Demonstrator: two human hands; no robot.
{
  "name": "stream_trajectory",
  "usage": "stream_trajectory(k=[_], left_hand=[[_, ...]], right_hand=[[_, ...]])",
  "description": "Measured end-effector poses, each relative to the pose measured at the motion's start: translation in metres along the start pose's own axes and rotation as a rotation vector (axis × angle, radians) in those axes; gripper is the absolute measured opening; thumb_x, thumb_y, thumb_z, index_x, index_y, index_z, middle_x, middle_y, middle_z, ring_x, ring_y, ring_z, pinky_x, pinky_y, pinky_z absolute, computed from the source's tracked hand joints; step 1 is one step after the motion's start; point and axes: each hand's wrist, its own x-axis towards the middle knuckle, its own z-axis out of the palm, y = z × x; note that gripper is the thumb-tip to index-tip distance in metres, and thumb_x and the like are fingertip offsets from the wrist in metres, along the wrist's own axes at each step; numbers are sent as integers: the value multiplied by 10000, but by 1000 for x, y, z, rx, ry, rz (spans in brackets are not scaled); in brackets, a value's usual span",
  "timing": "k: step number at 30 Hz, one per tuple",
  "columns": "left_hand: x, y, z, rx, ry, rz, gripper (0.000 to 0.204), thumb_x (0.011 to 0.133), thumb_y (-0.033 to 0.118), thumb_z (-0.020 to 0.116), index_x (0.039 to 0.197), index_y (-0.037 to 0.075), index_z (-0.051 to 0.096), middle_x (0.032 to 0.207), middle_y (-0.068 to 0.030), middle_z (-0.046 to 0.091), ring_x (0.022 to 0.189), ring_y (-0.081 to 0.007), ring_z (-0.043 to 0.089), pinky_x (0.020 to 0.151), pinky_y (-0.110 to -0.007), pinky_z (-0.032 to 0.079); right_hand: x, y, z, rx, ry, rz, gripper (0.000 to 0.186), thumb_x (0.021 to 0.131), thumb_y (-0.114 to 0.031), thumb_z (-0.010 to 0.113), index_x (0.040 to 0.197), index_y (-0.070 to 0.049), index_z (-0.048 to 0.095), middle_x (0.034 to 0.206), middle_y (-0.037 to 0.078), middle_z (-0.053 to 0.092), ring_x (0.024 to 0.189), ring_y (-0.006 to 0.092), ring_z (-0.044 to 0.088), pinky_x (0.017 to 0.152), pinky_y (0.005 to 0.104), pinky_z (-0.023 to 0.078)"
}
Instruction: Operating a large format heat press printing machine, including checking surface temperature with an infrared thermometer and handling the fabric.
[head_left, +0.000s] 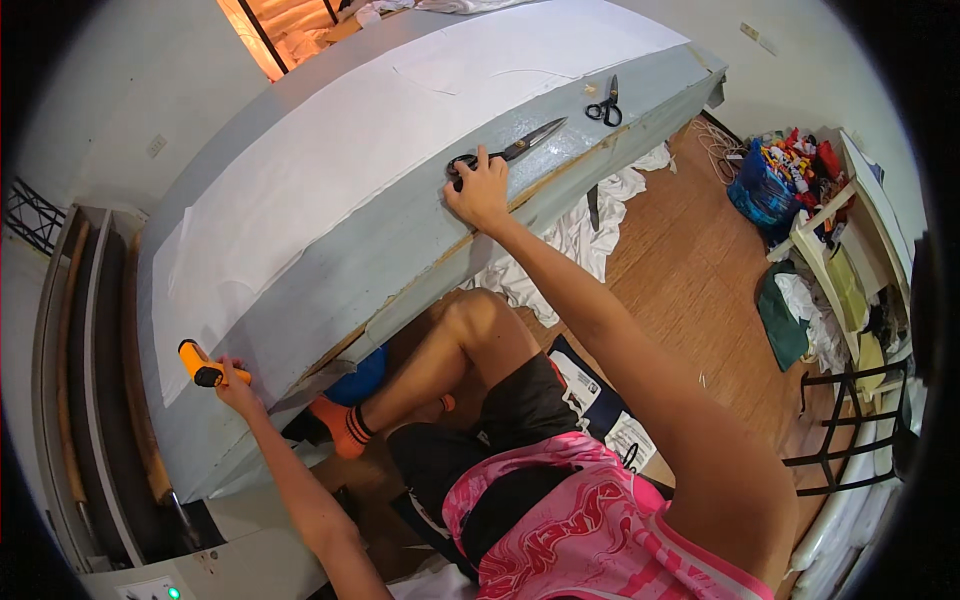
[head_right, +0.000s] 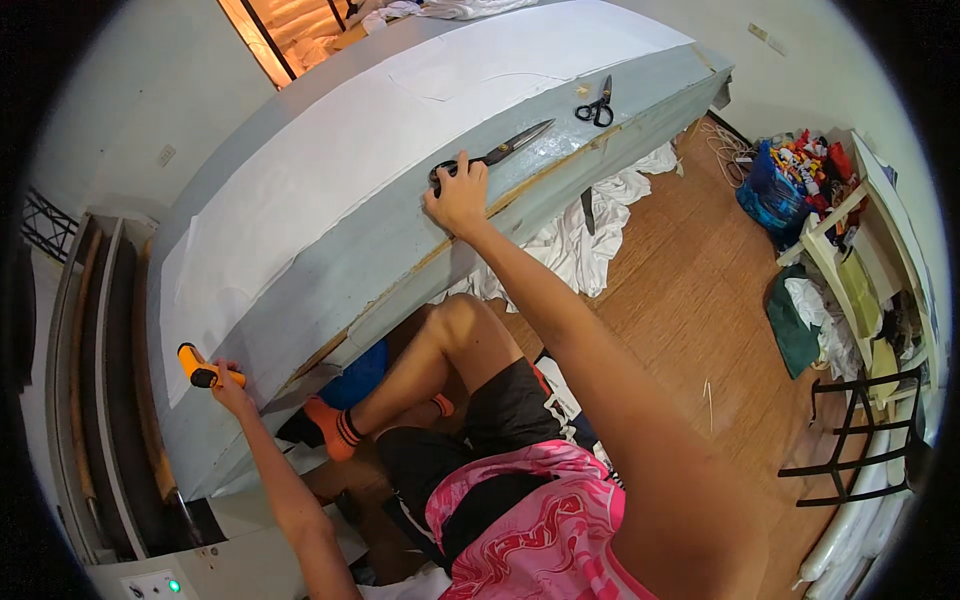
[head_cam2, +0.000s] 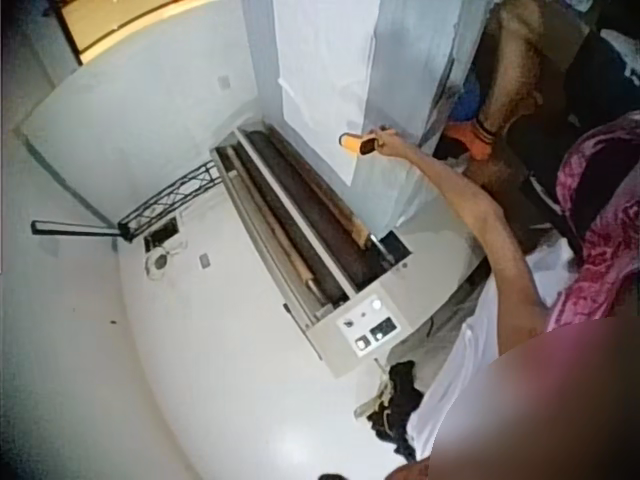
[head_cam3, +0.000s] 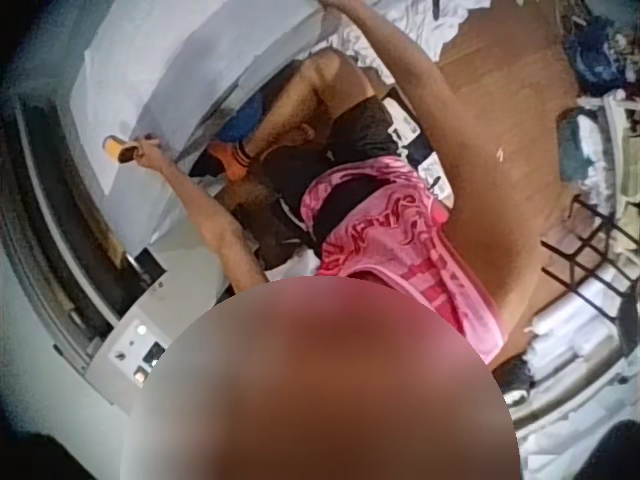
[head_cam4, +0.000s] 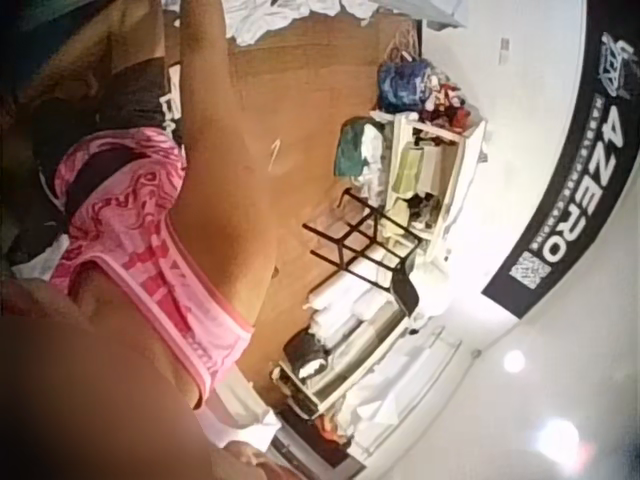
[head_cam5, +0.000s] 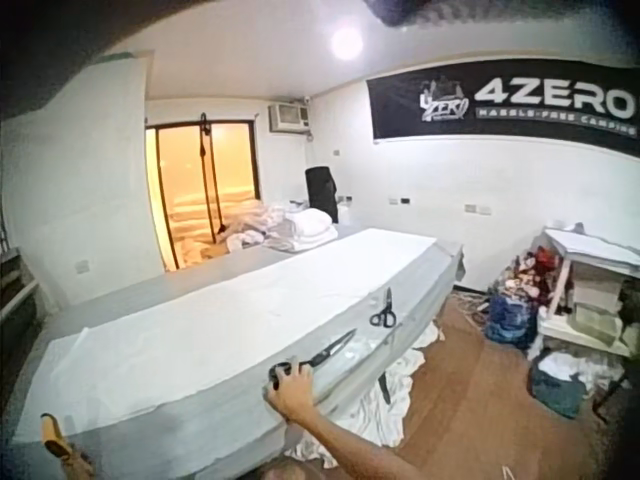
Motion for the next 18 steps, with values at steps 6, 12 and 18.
stream_trajectory(k=[6,12,18], left_hand=[[4,-1,-3,-4,-13,-15,171,955,183,688,1034,42,631,817,-46,658,753,-142,626,694,-291,496],[4,-5,-5,-29,3,11,161,953,177,688,1044,56,634,827,-36,650,749,-126,618,644,-268,473],[5,-6,-3,-47,-14,-8,162,945,125,683,1058,22,631,833,-62,657,757,-148,631,714,-299,516]], right_hand=[[4,2,-1,34,22,56,495,730,-338,711,1132,-53,662,1321,247,522,1079,402,480,1019,495,350],[2,0,0,14,26,29,462,729,-345,709,1075,-42,665,1250,207,558,1082,391,482,1022,486,341],[5,2,3,-68,8,-24,412,746,-382,671,969,-35,680,1156,195,577,1036,385,497,1017,502,333]])
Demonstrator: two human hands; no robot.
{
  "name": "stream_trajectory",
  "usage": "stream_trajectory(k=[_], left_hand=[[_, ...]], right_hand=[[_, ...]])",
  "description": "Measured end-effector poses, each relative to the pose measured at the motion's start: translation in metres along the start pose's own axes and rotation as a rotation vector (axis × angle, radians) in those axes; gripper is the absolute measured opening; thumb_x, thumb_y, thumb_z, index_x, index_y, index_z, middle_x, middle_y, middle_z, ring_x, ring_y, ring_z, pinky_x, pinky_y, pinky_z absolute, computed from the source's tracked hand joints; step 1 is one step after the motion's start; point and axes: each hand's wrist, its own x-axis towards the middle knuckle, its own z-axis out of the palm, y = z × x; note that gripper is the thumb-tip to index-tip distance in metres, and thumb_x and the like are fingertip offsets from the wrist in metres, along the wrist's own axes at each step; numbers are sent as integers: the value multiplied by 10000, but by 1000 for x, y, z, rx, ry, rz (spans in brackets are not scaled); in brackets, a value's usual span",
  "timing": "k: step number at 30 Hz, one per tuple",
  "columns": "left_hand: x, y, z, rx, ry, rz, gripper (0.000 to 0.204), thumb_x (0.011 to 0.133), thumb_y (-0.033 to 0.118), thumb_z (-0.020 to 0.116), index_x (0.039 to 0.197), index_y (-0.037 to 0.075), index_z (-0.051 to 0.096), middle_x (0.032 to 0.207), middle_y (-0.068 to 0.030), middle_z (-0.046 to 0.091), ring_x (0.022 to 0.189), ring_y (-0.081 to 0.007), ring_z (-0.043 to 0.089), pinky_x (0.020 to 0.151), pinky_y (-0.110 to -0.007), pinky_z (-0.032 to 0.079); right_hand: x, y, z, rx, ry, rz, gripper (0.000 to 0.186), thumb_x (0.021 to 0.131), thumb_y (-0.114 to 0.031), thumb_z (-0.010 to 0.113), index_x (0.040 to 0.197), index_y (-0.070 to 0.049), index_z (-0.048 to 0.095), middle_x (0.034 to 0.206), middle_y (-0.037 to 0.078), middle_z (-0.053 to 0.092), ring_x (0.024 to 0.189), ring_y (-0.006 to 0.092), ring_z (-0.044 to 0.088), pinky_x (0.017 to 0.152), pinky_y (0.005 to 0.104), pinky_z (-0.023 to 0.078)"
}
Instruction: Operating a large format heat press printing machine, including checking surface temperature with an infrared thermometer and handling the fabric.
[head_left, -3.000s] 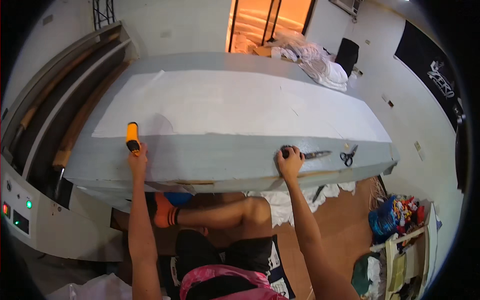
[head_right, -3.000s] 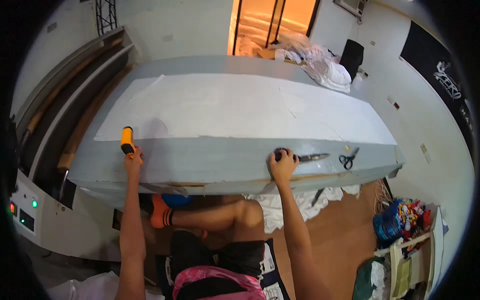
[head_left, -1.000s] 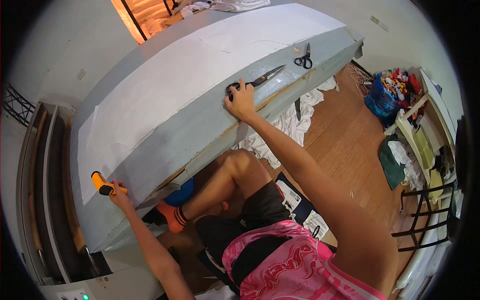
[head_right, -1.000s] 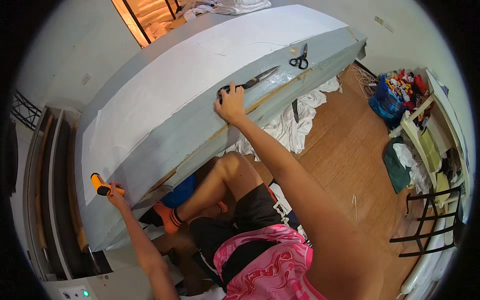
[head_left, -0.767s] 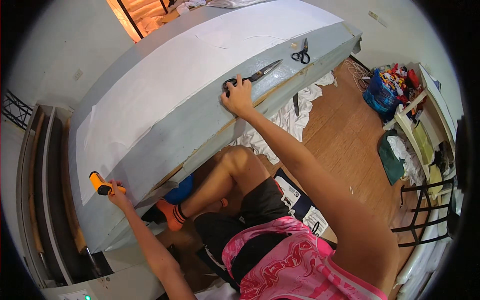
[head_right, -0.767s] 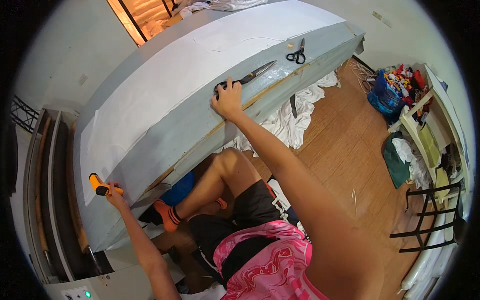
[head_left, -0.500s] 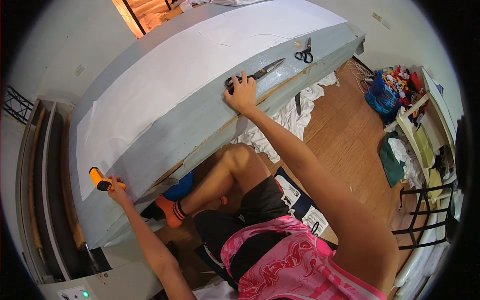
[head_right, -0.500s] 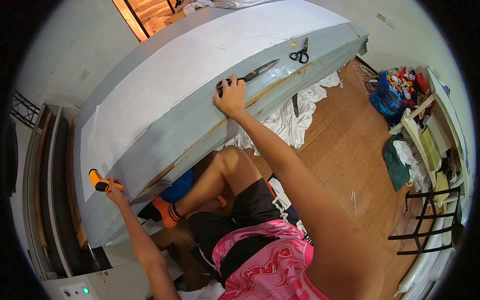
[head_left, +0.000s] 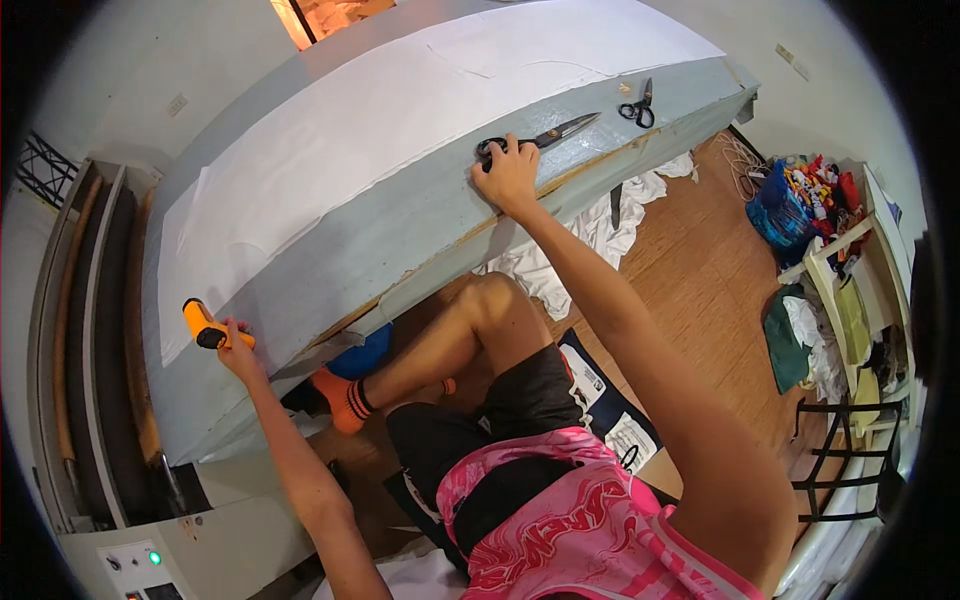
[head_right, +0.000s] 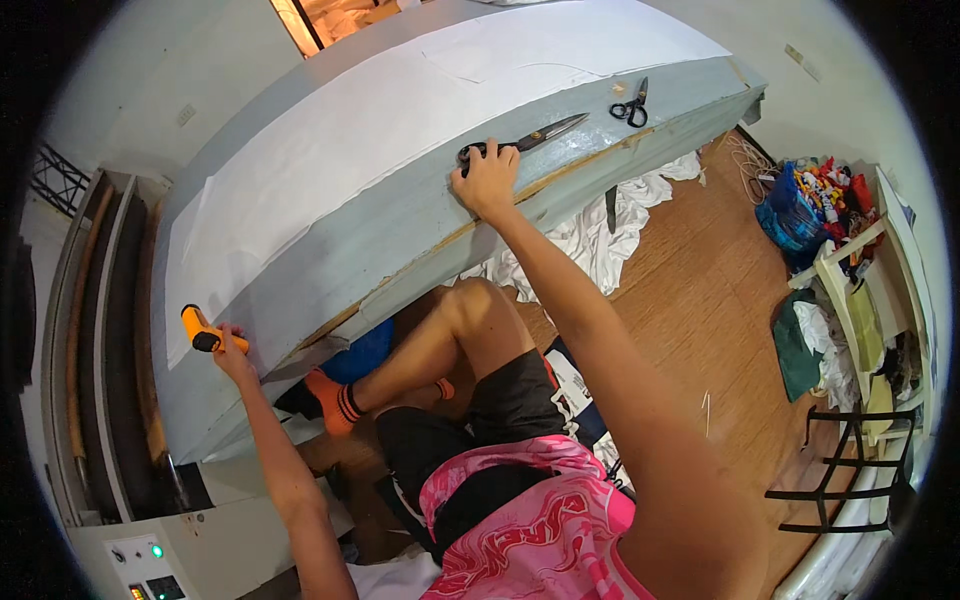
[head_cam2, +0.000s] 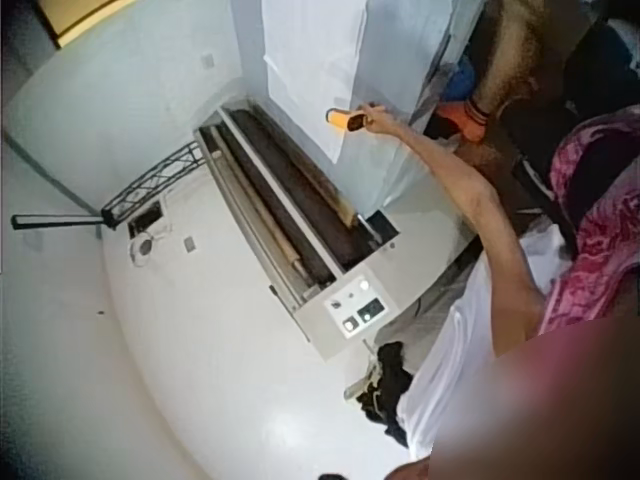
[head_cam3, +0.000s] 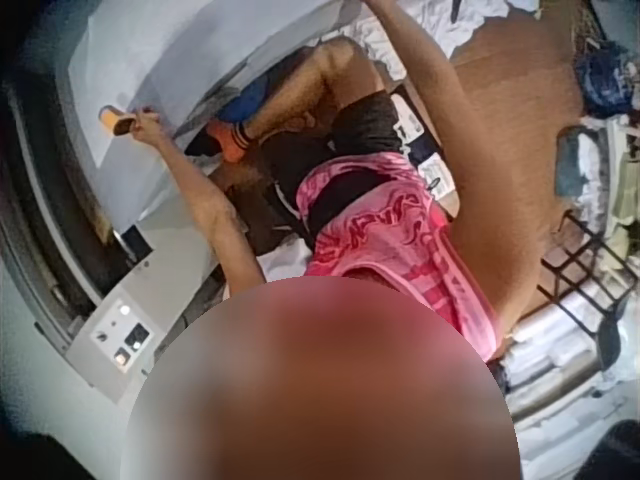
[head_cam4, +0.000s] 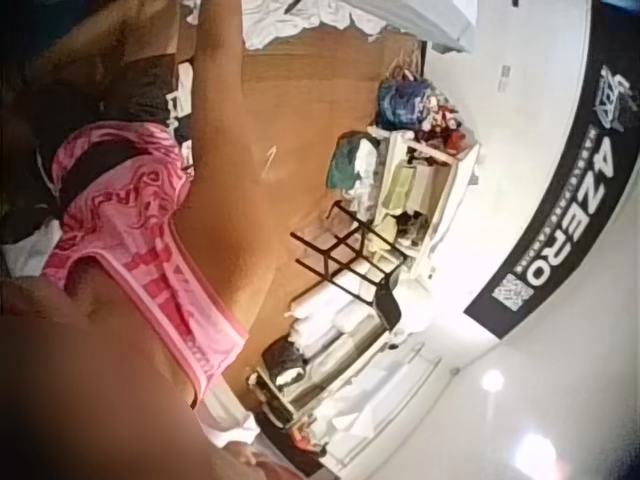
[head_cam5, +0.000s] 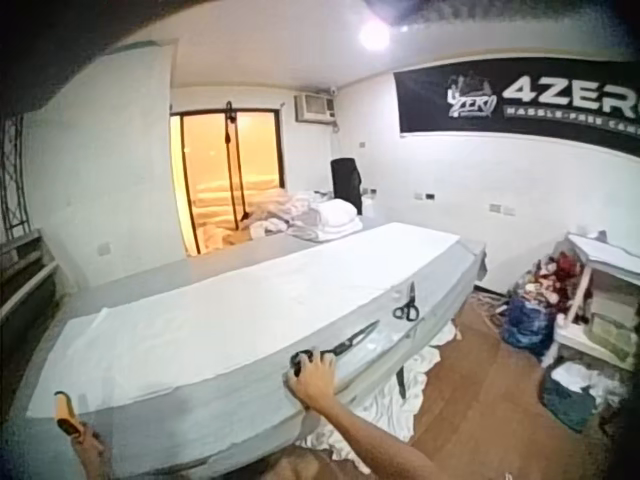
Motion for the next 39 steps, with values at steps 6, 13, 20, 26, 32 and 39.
stream_trajectory(k=[6,13,20,26,32,39], left_hand=[[0,0,-1,-6,10,23,164,949,135,677,1060,23,633,842,-58,659,761,-142,629,704,-289,507],[0,0,0,-2,-9,10,170,950,135,675,1064,17,631,838,-65,659,748,-150,634,693,-284,512],[2,-2,-4,36,-2,6,179,955,156,674,1072,26,635,848,-47,659,782,-140,630,706,-284,497],[2,-5,-5,-3,-4,26,185,950,150,681,1077,22,637,844,-54,663,775,-146,635,705,-287,502],[3,-3,-3,-1,-5,37,187,942,143,691,1070,16,642,839,-65,667,758,-155,642,700,-290,509],[1,0,3,10,6,-2,168,942,138,689,1050,19,637,832,-62,662,755,-156,637,709,-288,506]], right_hand=[[-1,-4,2,-81,10,-4,405,748,-384,653,927,-22,683,1090,192,582,998,379,510,1012,506,326],[1,-6,-7,7,-29,81,368,754,-345,654,918,-17,680,1035,181,582,997,362,548,994,492,340],[5,-11,-10,-91,-196,30,284,822,-300,632,919,-39,689,1008,162,615,867,316,661,980,480,356],[4,-12,-8,-131,-223,18,267,858,-294,615,931,-49,690,981,154,635,786,309,693,982,486,356],[5,-9,-7,-86,-210,27,285,864,-304,609,954,-43,681,986,169,627,785,326,684,983,493,366],[7,-9,-9,-12,-168,48,344,843,-356,638,951,-32,678,1026,191,603,854,336,667,987,489,364]])
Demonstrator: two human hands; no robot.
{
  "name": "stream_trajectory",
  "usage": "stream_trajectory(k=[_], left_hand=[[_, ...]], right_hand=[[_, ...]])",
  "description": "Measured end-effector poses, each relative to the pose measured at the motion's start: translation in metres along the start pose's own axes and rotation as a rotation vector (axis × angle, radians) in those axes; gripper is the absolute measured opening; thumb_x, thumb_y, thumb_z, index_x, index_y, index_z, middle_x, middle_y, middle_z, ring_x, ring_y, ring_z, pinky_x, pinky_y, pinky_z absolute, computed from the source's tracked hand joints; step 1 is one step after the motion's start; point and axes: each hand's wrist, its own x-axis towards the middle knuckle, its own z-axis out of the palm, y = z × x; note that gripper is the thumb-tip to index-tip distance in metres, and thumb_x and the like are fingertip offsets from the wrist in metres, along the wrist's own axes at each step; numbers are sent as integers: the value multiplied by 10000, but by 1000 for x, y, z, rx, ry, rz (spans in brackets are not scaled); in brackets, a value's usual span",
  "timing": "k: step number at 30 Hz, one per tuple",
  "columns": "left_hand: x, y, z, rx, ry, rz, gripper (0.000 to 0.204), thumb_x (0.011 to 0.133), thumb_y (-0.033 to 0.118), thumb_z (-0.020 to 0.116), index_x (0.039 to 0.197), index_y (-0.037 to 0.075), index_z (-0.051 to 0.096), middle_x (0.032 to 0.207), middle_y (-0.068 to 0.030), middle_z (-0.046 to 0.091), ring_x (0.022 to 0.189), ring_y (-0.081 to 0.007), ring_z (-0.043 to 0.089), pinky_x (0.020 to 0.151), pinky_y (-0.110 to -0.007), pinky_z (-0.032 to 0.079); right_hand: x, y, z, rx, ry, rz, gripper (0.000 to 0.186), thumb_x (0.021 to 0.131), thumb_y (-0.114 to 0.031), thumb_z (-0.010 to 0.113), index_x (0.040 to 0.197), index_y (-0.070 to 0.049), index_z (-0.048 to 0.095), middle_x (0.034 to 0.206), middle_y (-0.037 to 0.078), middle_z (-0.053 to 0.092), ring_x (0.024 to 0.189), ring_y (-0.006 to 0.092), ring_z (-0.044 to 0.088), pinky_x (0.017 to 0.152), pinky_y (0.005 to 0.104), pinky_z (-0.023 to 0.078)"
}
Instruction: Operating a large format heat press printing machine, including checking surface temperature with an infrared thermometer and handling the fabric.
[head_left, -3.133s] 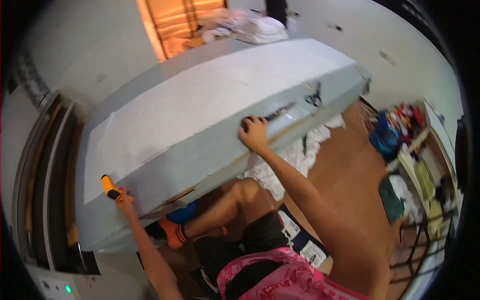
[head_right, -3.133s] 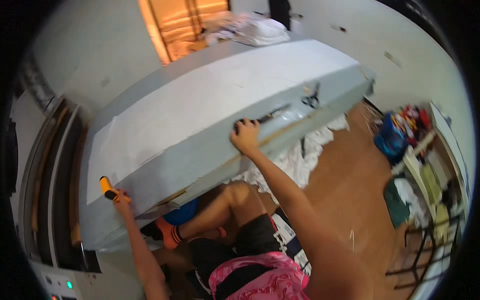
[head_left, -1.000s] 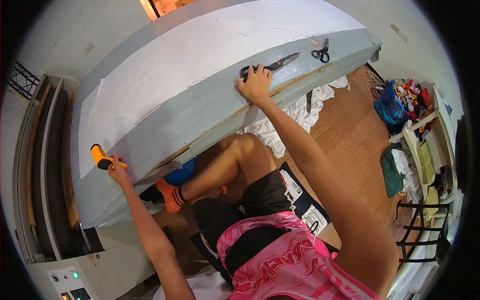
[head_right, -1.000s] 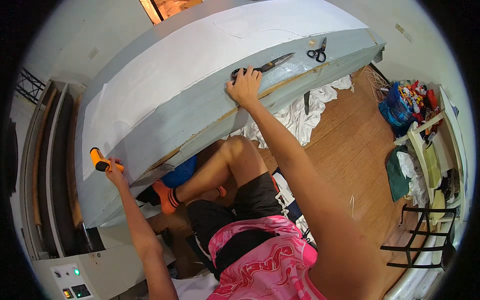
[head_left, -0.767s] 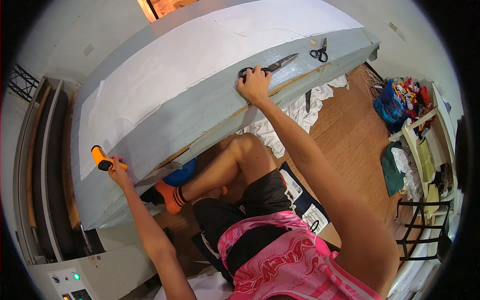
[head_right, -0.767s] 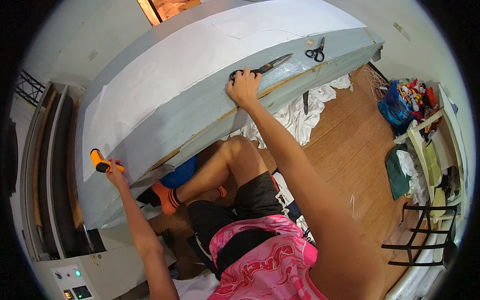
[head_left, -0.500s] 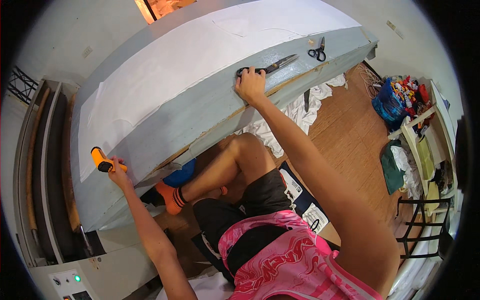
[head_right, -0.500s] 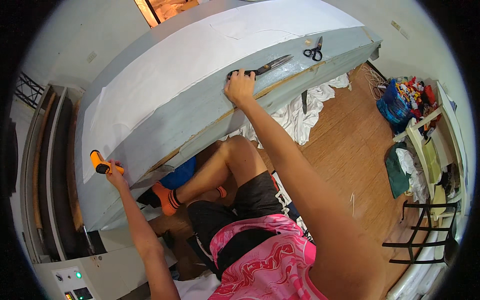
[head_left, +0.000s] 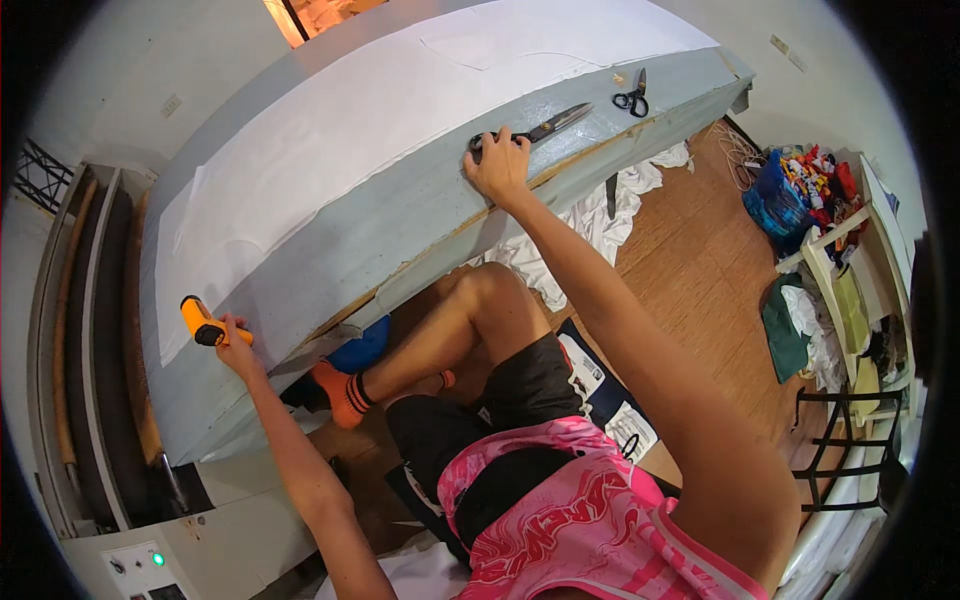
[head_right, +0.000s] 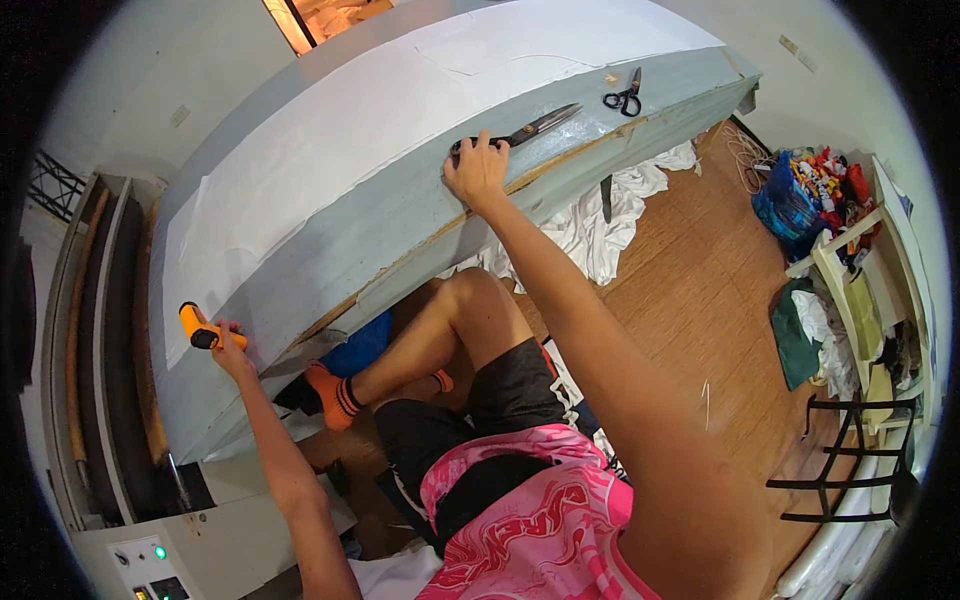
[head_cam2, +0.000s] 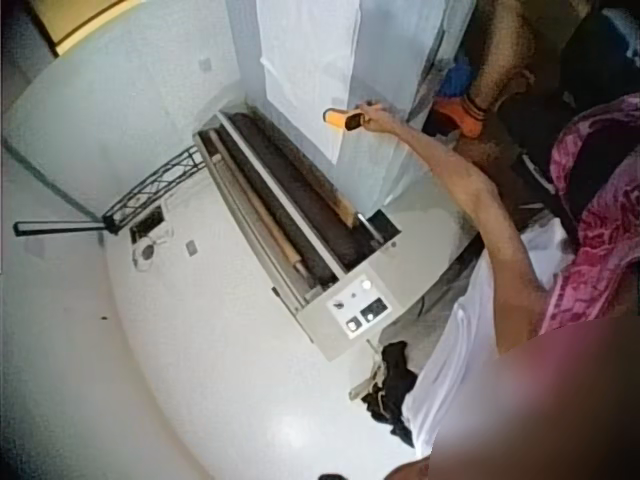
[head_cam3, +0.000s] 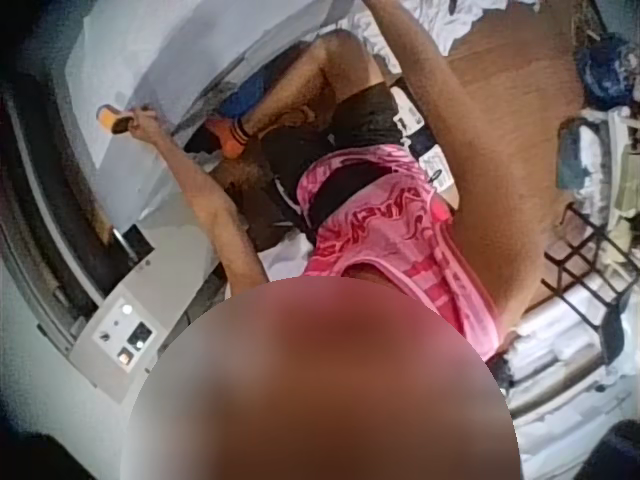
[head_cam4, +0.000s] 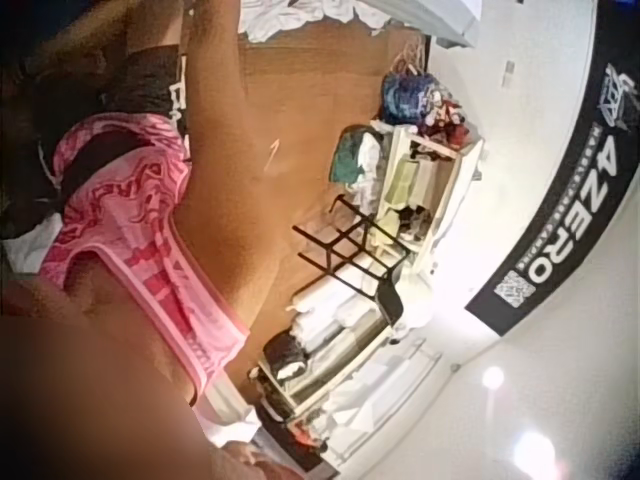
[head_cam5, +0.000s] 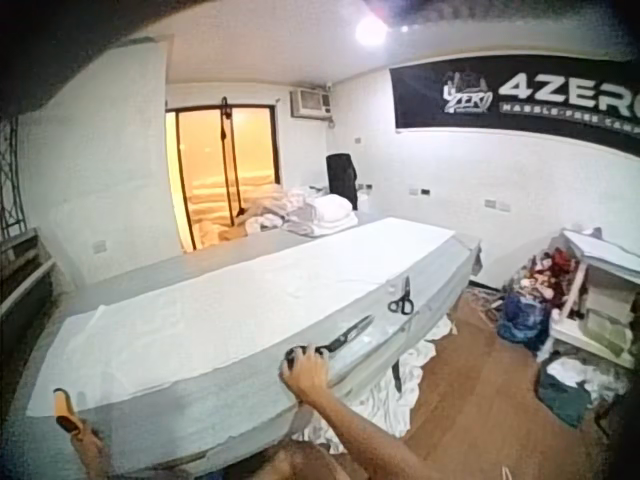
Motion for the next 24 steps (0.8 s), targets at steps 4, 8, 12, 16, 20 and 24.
stream_trajectory(k=[4,8,12,16,20,24], left_hand=[[-4,2,-1,-33,-4,-5,171,956,157,675,1058,26,630,830,-51,650,749,-142,619,679,-278,487],[-1,1,-8,-21,-2,-1,162,958,160,676,1045,32,631,831,-49,648,750,-142,615,684,-283,491],[-4,1,-6,-11,-5,4,162,959,168,676,1041,36,632,838,-50,650,763,-141,618,691,-284,493],[-1,-1,-8,-10,-7,6,168,963,174,672,1050,37,630,842,-48,651,775,-137,620,694,-277,487],[1,-4,-6,-9,-5,3,169,963,170,668,1059,36,627,841,-46,651,779,-138,623,703,-274,488],[-1,-3,-5,-5,-14,-5,169,963,164,666,1065,35,627,842,-47,652,781,-140,626,718,-277,495]], right_hand=[[-1,0,-2,12,74,-1,366,814,-369,664,950,-30,676,1074,204,580,916,332,652,993,482,357],[-7,-1,0,19,107,4,376,793,-372,676,947,-29,670,1065,214,588,927,342,641,987,484,370],[-7,0,-2,15,129,12,375,786,-371,681,946,-33,665,1071,209,589,921,341,643,992,479,369],[-5,-1,-2,30,84,6,376,789,-375,681,948,-34,663,1053,198,600,922,338,645,1000,476,368],[-5,1,-2,23,71,-5,372,792,-376,682,946,-38,662,1029,184,611,922,332,646,1005,475,366],[-5,4,-1,28,75,-13,365,795,-375,684,944,-42,661,1013,177,615,922,327,646,1006,479,365]])
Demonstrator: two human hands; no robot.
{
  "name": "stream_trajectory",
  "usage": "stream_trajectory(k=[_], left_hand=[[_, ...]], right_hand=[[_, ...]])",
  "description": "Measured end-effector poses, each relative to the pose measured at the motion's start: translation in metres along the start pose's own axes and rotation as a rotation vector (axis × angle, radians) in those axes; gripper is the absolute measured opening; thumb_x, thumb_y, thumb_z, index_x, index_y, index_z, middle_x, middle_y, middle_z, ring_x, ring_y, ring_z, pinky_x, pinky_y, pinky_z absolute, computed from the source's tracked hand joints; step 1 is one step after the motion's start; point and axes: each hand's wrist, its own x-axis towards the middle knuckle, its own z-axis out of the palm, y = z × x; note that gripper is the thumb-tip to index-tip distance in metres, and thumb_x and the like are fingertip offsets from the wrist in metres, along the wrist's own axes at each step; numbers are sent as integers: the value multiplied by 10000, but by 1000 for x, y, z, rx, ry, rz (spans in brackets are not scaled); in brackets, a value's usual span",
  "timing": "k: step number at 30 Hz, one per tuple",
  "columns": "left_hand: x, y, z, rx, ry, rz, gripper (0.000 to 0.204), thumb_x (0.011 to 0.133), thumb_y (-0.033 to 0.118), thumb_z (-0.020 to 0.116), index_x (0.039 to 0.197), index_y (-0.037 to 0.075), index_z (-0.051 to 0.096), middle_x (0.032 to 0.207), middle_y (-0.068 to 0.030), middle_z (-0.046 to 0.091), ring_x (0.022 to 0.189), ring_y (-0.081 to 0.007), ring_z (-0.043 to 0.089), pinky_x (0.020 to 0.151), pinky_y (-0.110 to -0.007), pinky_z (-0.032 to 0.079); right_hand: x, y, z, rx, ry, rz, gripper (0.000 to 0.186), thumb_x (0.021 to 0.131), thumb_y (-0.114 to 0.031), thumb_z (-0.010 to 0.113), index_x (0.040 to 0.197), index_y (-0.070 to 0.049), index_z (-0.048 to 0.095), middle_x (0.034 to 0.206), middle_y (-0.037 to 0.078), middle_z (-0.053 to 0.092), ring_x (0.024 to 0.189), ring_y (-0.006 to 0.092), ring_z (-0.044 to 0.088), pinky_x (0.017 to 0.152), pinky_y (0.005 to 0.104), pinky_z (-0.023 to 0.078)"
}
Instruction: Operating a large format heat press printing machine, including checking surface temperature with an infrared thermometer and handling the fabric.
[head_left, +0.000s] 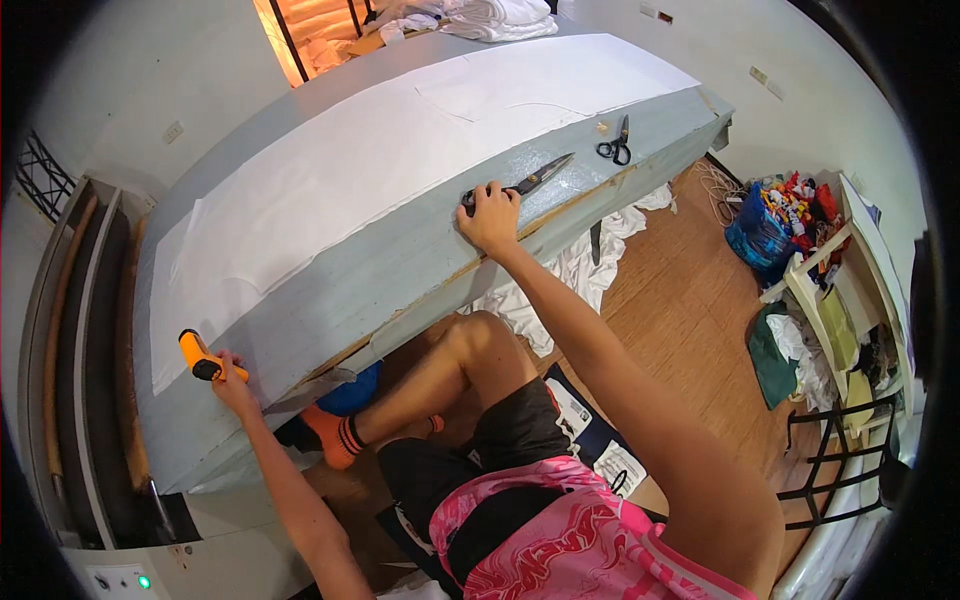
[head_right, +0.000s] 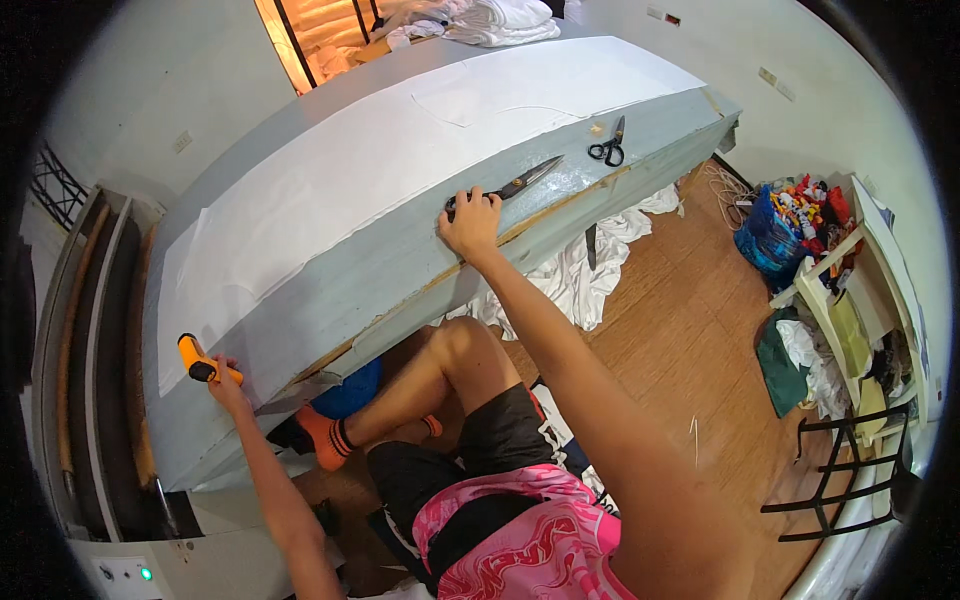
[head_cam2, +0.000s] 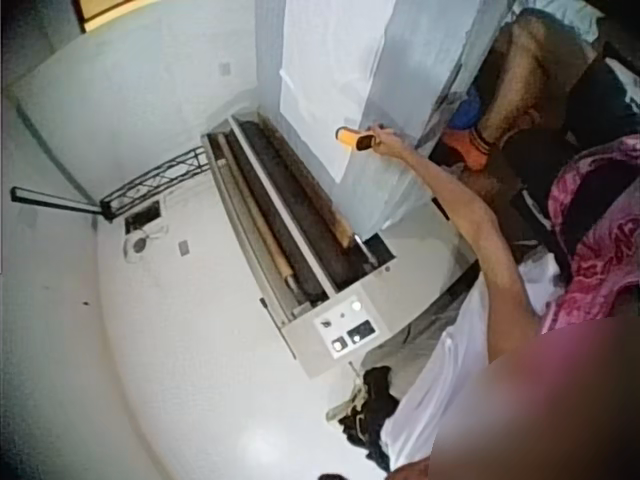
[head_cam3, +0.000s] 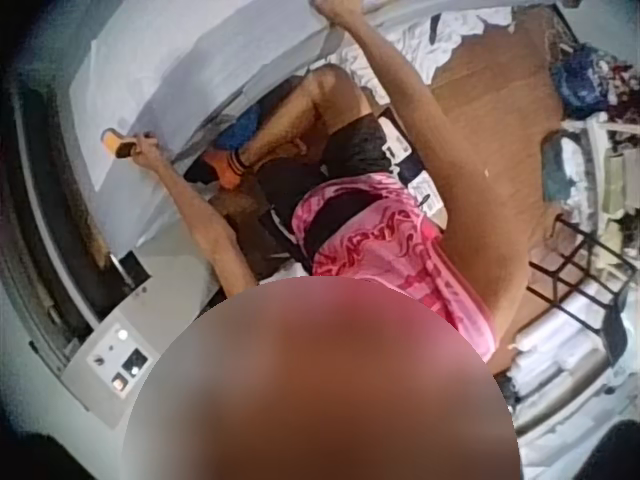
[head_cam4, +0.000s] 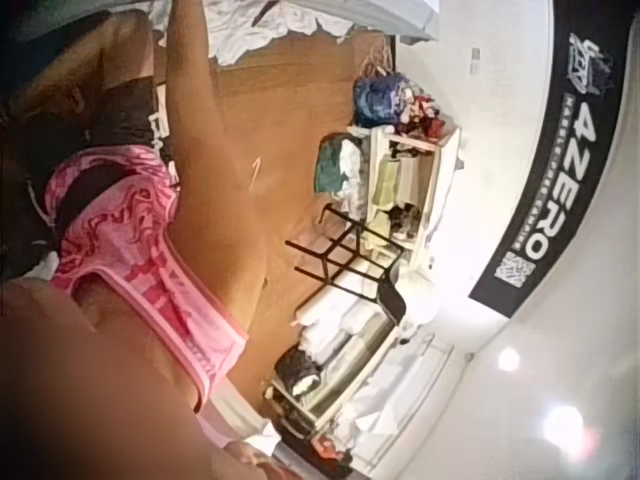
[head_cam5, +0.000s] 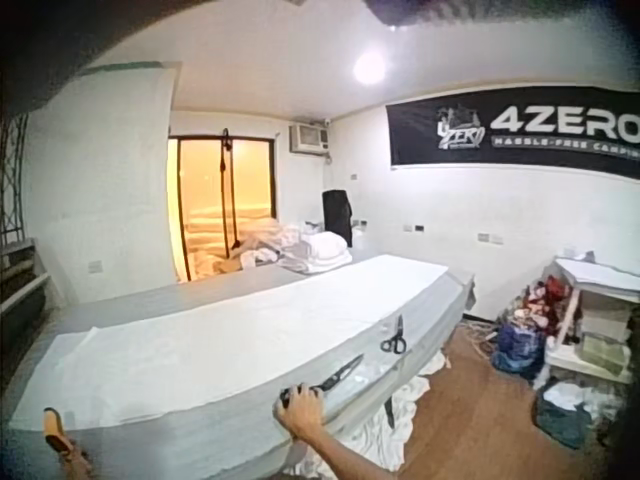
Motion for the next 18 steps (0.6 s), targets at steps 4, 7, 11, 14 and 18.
stream_trajectory(k=[4,7,11,14,18], left_hand=[[1,-1,-2,3,6,6,174,962,162,667,1071,33,626,844,-48,653,781,-143,628,730,-283,502],[1,-1,-3,6,7,11,180,961,161,668,1075,29,625,845,-49,654,782,-144,630,737,-288,505],[2,0,-4,18,5,11,187,959,158,669,1080,22,626,845,-49,655,785,-146,633,744,-290,506],[4,2,-6,33,7,16,186,960,155,668,1080,20,627,841,-49,654,787,-147,634,745,-289,505],[2,-1,-1,34,8,-3,184,961,155,667,1079,19,631,837,-50,653,787,-148,634,740,-285,503]], right_hand=[[-1,-1,0,11,3,0,358,796,-371,686,940,-45,659,1010,175,613,922,325,646,1008,483,361],[-1,-2,0,11,11,1,354,797,-368,687,940,-46,659,1007,173,613,922,325,645,1009,486,359],[-1,-4,0,33,-15,4,360,799,-359,678,963,-40,649,1011,181,591,932,334,629,1021,497,343],[-3,-8,0,39,-19,0,361,802,-359,677,971,-41,651,1026,183,593,935,334,630,1029,498,336],[-7,1,-1,50,-35,20,363,804,-361,675,976,-43,651,1042,184,594,941,333,628,1032,495,333]])
